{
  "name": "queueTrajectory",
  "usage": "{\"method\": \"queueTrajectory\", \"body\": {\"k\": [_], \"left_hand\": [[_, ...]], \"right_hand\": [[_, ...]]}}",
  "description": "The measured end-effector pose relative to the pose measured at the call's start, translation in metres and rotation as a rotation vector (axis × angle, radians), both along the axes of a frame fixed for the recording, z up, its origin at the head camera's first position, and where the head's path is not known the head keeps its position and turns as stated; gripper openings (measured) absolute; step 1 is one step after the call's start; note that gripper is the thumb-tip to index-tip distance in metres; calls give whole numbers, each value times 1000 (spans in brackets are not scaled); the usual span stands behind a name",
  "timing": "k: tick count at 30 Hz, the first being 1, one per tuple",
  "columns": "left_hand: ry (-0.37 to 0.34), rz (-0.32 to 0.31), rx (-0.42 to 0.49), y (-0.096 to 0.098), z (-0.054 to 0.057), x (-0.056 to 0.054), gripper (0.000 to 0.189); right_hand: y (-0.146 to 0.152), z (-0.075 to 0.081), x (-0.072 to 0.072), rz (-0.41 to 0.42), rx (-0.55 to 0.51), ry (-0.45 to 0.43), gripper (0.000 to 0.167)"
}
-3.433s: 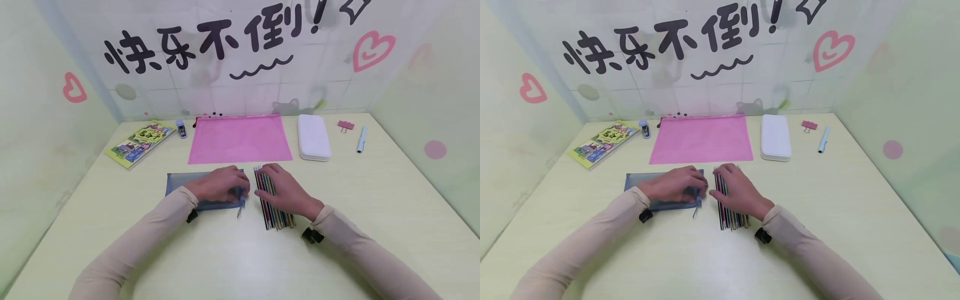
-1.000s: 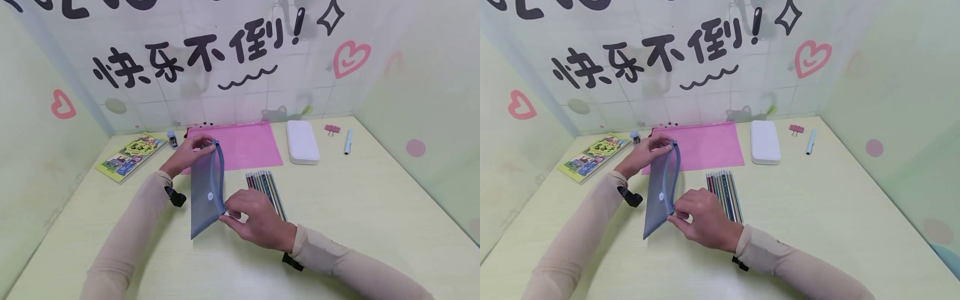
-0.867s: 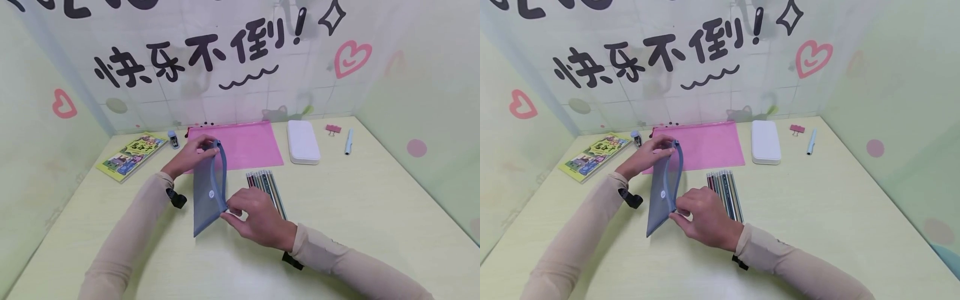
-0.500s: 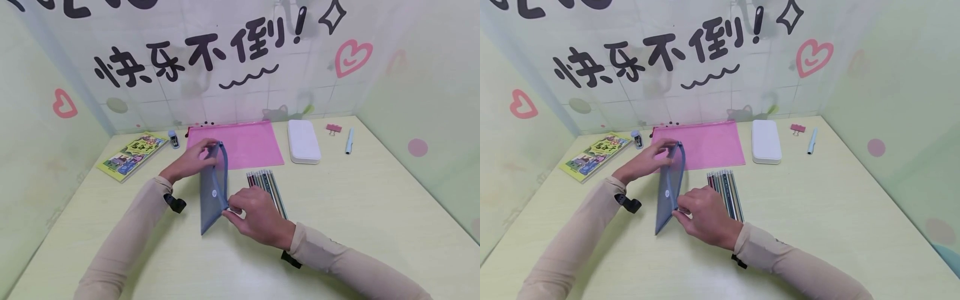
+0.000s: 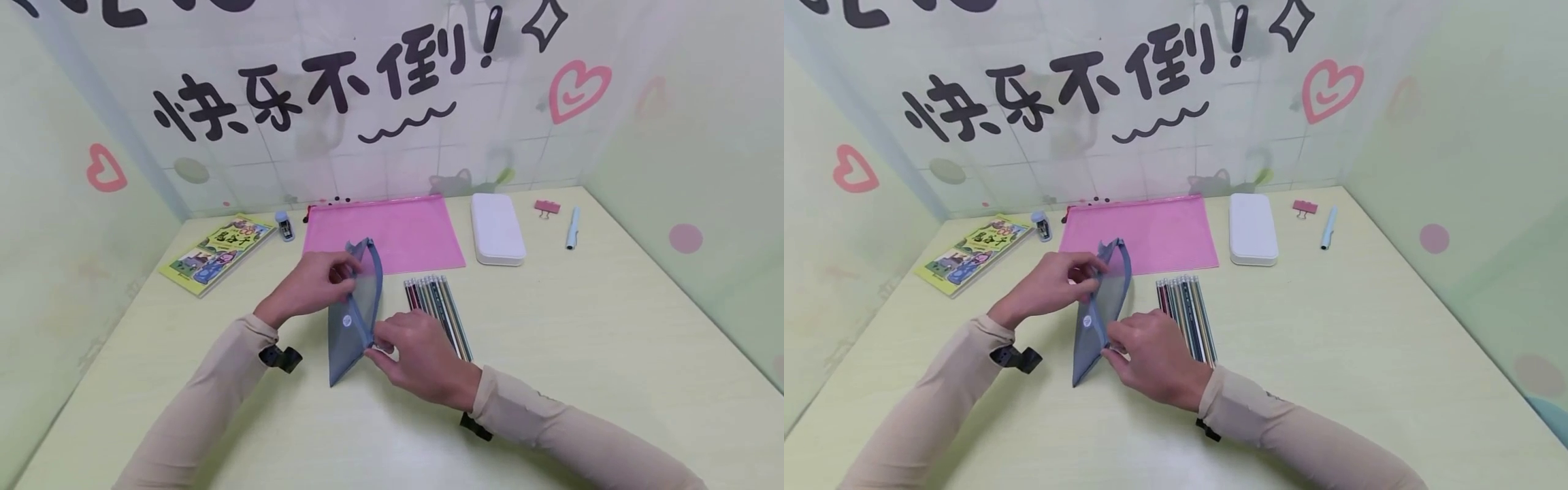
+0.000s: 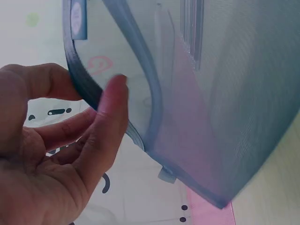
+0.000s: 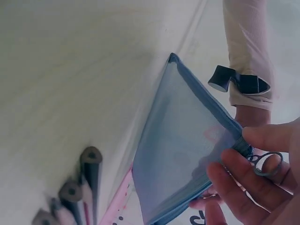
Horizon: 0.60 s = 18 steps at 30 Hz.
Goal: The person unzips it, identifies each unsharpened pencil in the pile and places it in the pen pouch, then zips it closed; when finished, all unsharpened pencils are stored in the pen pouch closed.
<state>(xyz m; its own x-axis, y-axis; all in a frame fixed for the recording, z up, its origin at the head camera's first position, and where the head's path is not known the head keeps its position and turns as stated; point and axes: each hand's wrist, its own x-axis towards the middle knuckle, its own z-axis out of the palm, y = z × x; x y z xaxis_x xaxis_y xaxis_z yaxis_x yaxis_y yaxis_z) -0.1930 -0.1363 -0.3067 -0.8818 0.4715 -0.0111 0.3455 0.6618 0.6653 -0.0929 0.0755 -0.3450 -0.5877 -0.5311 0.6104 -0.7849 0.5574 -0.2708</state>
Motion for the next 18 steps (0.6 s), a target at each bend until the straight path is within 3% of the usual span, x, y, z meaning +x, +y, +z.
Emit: {"method": "queueTrajectory", "body": {"k": [3, 8, 13, 18], "left_hand": [[3, 8, 6, -1, -1, 1, 30], [-30, 25, 22, -5, -5, 2, 29], [-52, 24, 34, -8, -7, 5, 29], [-42, 22, 17, -11, -7, 7, 30]], "right_hand": [[7, -4, -1, 64, -4, -87, 18], [27, -2, -13, 187, -42, -363, 33], [46, 4, -38, 110, 47, -508, 25], [53, 3, -59, 33, 156, -563, 12]]}}
